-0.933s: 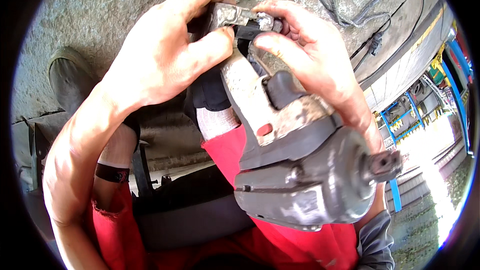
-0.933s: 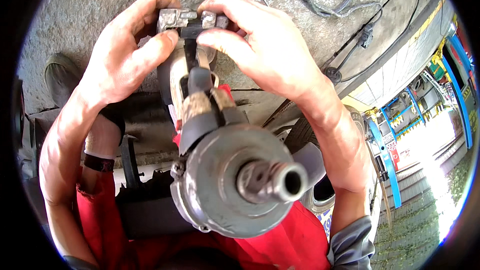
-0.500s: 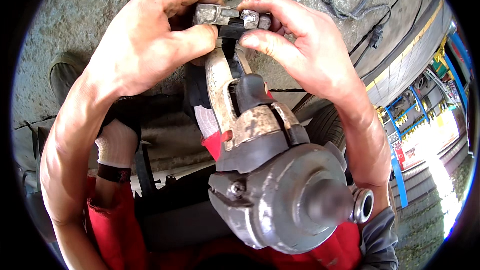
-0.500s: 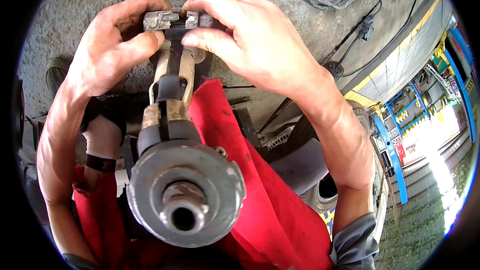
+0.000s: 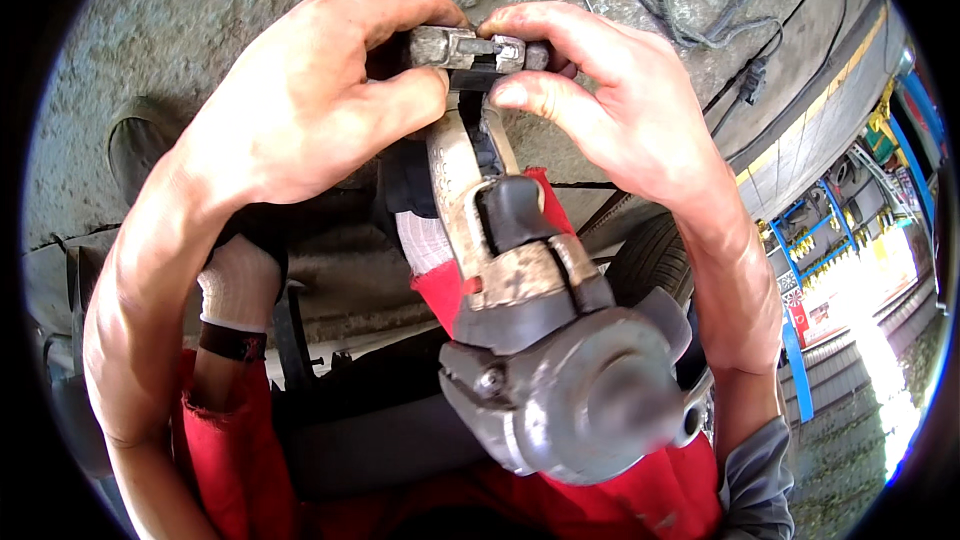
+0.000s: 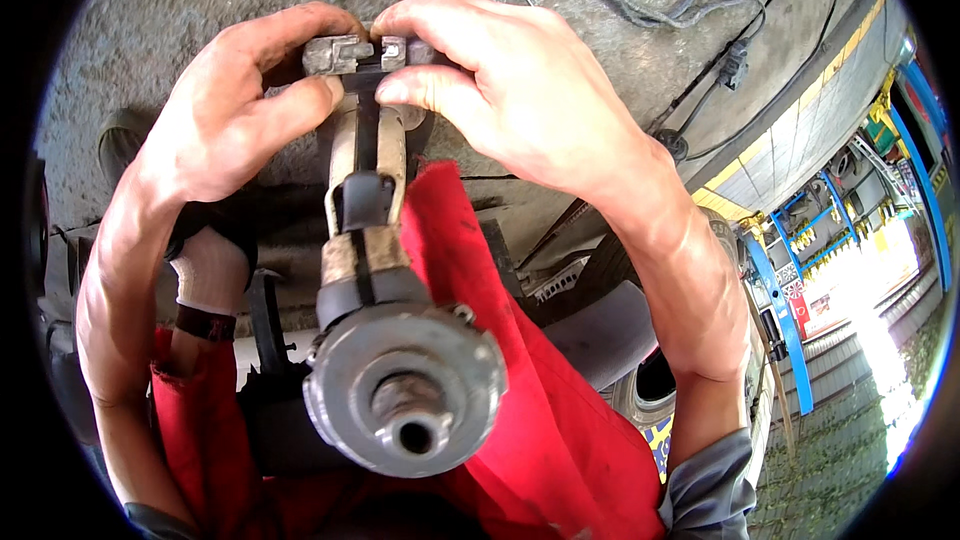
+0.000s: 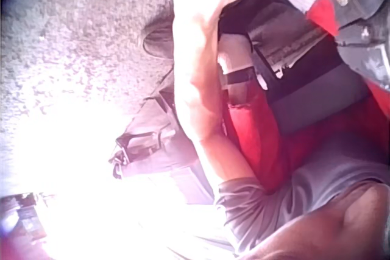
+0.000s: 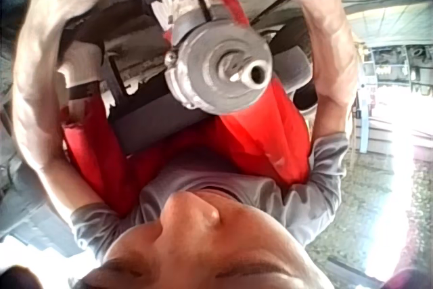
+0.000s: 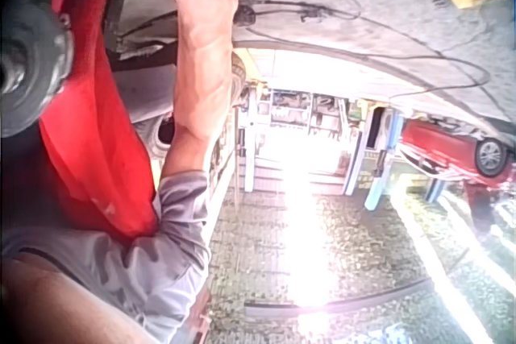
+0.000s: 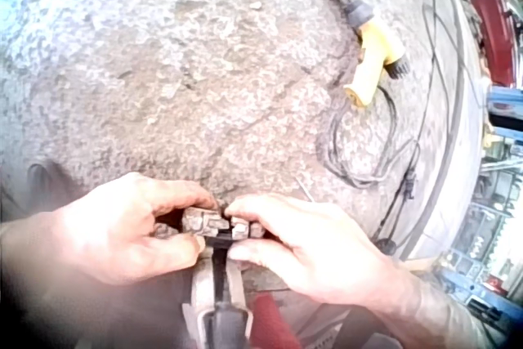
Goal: The person attaches a battery pack to the base of a cordless impact wrench. They then use a hex key to tighten the securing screws on the battery mount, ensuring the battery is firmly attached to the tool.
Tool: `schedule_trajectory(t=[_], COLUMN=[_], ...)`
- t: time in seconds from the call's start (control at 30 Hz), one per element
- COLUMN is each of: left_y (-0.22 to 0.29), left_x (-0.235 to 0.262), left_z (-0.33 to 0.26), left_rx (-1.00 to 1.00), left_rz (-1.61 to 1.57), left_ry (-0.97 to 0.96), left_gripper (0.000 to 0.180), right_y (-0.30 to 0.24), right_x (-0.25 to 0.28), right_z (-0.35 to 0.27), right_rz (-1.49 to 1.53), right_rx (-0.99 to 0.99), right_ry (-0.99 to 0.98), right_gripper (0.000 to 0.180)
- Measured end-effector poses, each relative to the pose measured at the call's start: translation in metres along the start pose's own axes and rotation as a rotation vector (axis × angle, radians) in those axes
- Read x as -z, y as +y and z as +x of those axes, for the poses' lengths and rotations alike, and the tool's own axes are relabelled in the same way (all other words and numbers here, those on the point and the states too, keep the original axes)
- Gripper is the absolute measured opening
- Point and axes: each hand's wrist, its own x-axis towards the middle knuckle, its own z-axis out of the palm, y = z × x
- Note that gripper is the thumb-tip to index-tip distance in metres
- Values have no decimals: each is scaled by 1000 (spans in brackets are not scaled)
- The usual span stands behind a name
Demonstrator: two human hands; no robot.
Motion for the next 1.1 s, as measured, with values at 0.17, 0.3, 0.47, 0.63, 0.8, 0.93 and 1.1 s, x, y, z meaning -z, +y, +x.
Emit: schedule_trajectory(t=[0.17,0.3,0.47,0.63,0.8,0.93,1.1], left_y=[-10,-24,-27,-27,-27,-25,-29], left_x=[7,0,-7,-8,-7,-7,-5], left_z=[-10,-12,-15,-12,-11,-10,-8], left_rx=[-73,-31,-43,-123,-102,-84,-111], left_rz=[-107,-356,-110,-48,-33,-128,-111], left_ry=[-126,-48,64,98,103,84,85], left_gripper=[58,60,57,53,52,52,53], right_y=[-5,-7,-9,-8,-7,-5,-4], right_x=[-4,-4,2,0,-3,-8,-22], right_z=[-1,0,0,1,6,6,-5], right_rz=[13,32,46,18,21,82,318], right_rx=[-14,-76,-192,-156,-141,-192,-310], right_ry=[-7,-13,-72,-54,-34,-35,76], right_gripper=[43,41,40,40,40,41,45])
